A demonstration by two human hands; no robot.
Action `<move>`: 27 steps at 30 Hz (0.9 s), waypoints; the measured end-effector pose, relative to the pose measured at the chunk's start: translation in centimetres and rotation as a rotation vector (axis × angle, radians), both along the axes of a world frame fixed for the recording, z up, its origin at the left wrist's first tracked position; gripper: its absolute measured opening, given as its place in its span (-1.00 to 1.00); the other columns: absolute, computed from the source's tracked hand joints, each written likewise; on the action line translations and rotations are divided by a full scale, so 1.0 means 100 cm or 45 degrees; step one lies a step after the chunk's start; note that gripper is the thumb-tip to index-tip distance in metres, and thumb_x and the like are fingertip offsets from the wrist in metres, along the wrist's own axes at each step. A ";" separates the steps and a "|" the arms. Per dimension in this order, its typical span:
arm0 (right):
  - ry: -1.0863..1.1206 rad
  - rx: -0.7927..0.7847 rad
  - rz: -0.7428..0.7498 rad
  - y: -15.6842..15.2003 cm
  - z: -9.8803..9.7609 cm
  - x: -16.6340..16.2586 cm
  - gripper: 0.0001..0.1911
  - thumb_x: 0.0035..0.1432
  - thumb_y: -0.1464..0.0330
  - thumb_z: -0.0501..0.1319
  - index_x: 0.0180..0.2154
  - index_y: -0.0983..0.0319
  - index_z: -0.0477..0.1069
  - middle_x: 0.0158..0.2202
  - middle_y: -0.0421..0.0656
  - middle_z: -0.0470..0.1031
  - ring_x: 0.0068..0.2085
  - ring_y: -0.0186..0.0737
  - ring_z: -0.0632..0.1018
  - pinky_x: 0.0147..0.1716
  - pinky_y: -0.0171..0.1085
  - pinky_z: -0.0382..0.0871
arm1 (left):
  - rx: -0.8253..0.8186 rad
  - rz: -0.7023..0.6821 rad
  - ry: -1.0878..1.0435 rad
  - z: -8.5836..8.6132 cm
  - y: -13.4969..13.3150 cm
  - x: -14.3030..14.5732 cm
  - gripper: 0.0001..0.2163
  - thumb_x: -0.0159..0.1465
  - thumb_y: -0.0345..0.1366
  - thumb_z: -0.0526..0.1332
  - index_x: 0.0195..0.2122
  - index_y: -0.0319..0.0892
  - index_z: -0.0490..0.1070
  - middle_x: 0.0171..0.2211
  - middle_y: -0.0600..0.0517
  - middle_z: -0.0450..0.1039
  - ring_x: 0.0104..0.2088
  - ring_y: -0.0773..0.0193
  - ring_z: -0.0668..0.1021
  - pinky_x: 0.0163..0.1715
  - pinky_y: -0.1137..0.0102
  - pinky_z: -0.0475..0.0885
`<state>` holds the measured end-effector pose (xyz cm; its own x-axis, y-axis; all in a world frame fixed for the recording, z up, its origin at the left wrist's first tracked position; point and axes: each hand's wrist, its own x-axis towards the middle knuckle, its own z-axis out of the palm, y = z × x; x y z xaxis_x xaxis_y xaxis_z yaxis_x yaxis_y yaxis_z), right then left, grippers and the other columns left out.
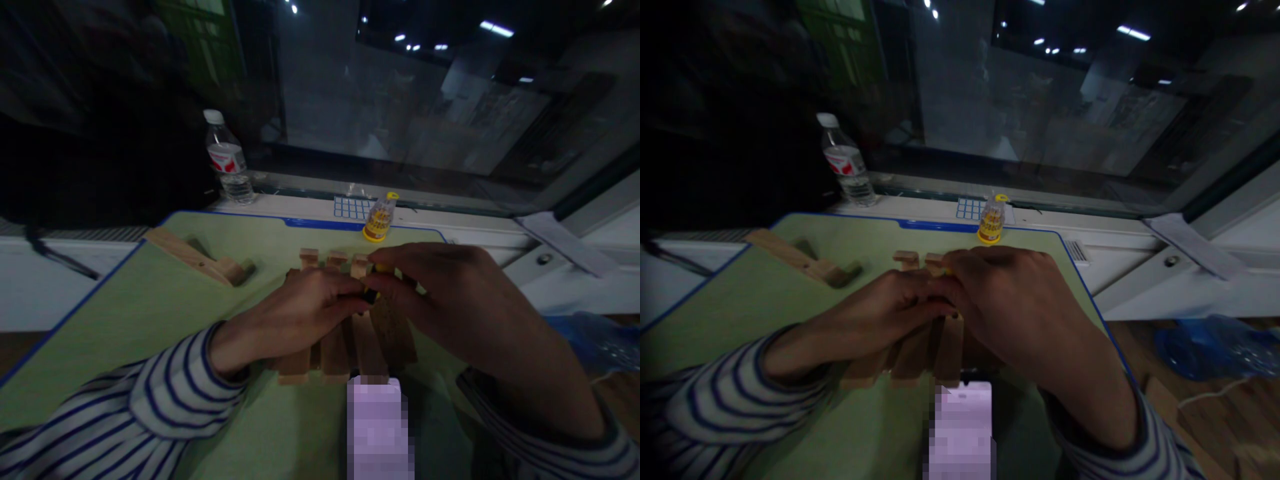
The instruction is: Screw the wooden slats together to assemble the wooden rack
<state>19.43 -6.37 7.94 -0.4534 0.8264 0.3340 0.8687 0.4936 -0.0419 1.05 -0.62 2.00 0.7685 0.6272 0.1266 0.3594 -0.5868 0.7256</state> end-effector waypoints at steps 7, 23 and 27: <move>-0.104 0.052 -0.079 -0.004 0.002 -0.008 -0.83 0.25 0.33 0.10 -0.25 0.22 0.45 -0.35 -0.14 0.58 -0.37 -0.13 0.58 -0.44 -0.25 0.26 | -0.081 -0.093 -0.008 0.001 0.002 0.001 -0.76 0.36 -0.34 0.04 -0.11 -0.06 0.48 -0.14 0.07 0.53 -0.16 0.29 0.53 -0.10 0.38 0.39; 0.227 -0.010 0.134 -0.002 -0.001 0.001 -0.65 0.29 0.34 0.08 0.08 0.22 0.35 0.02 -0.11 0.52 -0.03 -0.22 0.54 -0.06 -0.24 0.42 | 0.007 0.087 -0.016 -0.004 -0.003 0.003 -0.81 0.29 -0.20 0.15 -0.22 -0.10 0.53 -0.32 0.07 0.56 -0.32 0.28 0.55 -0.31 0.42 0.40; 0.298 -0.108 0.223 -0.002 0.001 0.003 -0.70 0.28 0.43 0.08 0.01 0.15 0.42 -0.03 -0.21 0.55 -0.08 -0.31 0.57 -0.07 -0.33 0.41 | 0.054 0.161 -0.031 -0.001 -0.007 0.005 -0.85 0.25 -0.22 0.21 -0.23 -0.11 0.53 -0.34 0.07 0.54 -0.33 0.28 0.53 -0.31 0.41 0.40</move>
<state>19.70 -6.59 8.06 -0.5102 0.7720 0.3792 0.7327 0.6210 -0.2783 1.52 -1.33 1.91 0.6798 0.7127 0.1731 0.4150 -0.5684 0.7104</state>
